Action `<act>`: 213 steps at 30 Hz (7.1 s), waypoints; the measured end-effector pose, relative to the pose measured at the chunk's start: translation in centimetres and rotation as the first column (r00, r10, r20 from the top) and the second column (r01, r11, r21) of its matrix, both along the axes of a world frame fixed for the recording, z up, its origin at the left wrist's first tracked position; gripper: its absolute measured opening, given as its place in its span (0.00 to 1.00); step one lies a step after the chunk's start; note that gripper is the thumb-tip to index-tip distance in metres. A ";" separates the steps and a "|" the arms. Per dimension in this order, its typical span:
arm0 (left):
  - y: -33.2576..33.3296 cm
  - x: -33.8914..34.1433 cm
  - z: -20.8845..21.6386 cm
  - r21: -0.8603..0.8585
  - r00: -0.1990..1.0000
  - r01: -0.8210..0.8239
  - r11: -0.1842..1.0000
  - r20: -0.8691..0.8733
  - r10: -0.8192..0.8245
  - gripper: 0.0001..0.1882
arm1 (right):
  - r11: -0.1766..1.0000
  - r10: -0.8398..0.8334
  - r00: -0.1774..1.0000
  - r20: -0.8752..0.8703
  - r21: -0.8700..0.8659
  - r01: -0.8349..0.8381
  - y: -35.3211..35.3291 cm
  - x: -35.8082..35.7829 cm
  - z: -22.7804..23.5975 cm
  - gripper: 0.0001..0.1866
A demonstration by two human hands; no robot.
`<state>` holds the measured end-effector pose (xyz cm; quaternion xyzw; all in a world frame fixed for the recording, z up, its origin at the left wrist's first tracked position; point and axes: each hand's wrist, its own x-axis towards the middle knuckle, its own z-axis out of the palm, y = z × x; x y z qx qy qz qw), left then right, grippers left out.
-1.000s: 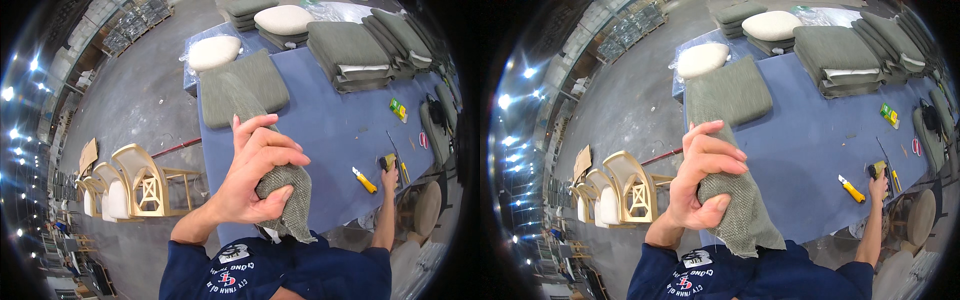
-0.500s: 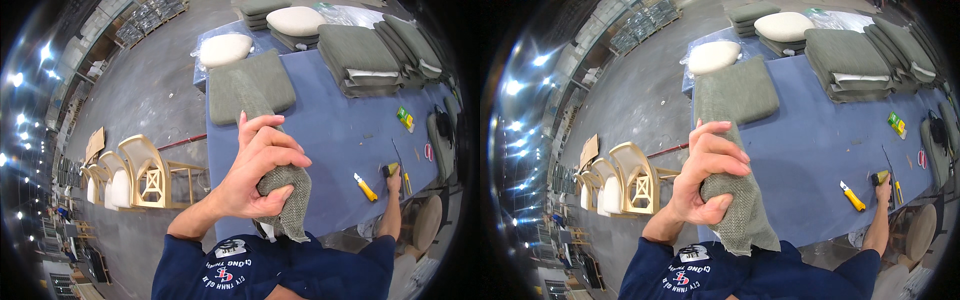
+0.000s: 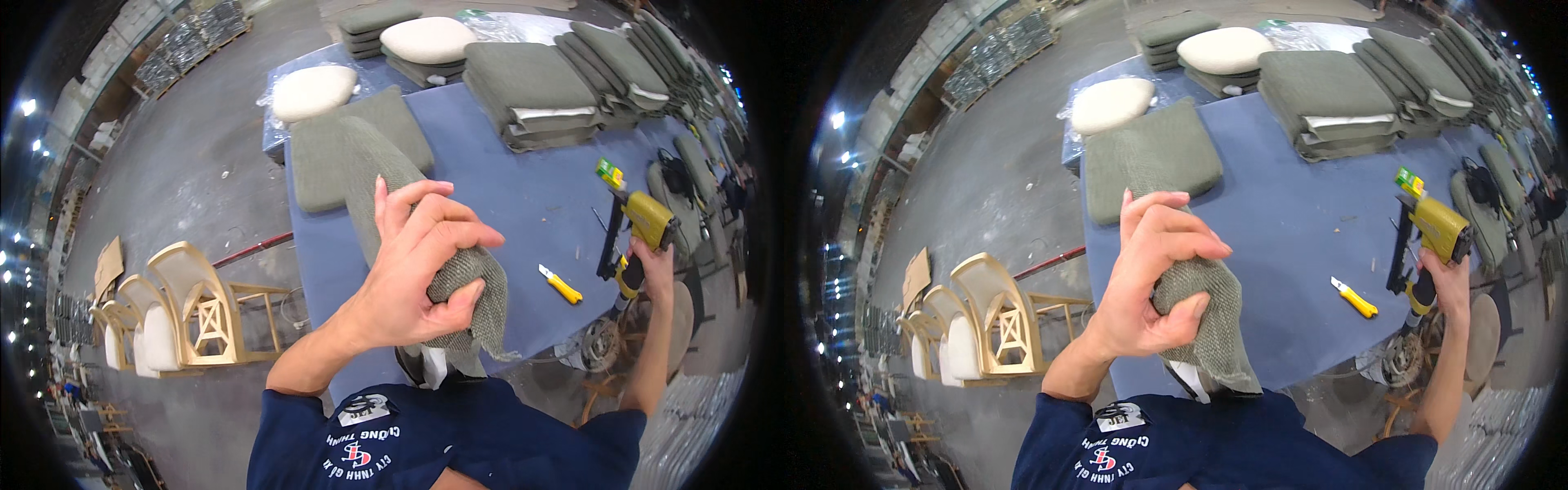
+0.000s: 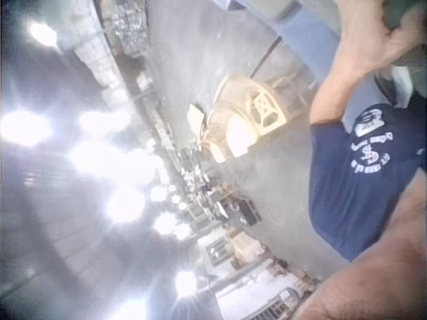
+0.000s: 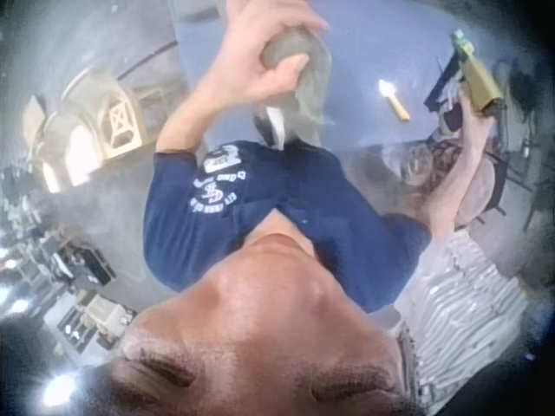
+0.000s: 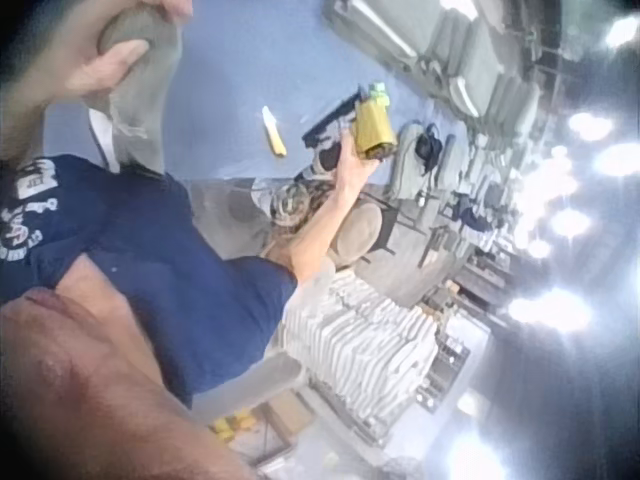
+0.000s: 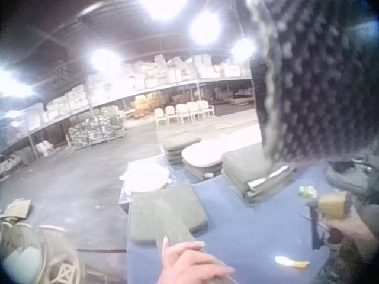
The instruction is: The person fits a gray fabric cover over a rectangular cushion, smooths the surface, and secures the edges using a staple gun. They trim excess fabric with a utility knife and repeat the process on a second cushion.
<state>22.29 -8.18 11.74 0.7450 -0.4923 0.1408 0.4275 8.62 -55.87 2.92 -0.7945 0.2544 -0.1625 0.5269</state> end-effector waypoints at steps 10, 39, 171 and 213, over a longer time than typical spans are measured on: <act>-0.5 -0.1 -0.5 -0.048 1.000 0.010 0.999 0.021 -0.009 0.24 | 0.543 0.734 0.677 0.044 -0.636 -0.548 21.6 -2.5 18.0 0.32; 0.8 -0.1 -1.2 -0.021 0.993 -0.001 1.000 0.115 0.004 0.24 | 0.388 0.857 0.512 -0.058 -0.583 -0.714 25.6 -0.5 19.7 0.30; 17.3 -16.7 -34.9 0.586 -0.018 -0.699 0.410 -0.587 0.809 0.39 | 0.679 0.559 0.820 -0.124 -0.499 -0.539 26.3 9.3 -19.7 0.33; 8.8 4.1 -36.6 0.593 0.736 -0.528 0.608 -0.037 0.676 0.27 | 0.241 0.745 0.626 -0.232 -0.781 -0.576 36.7 25.3 -21.3 0.29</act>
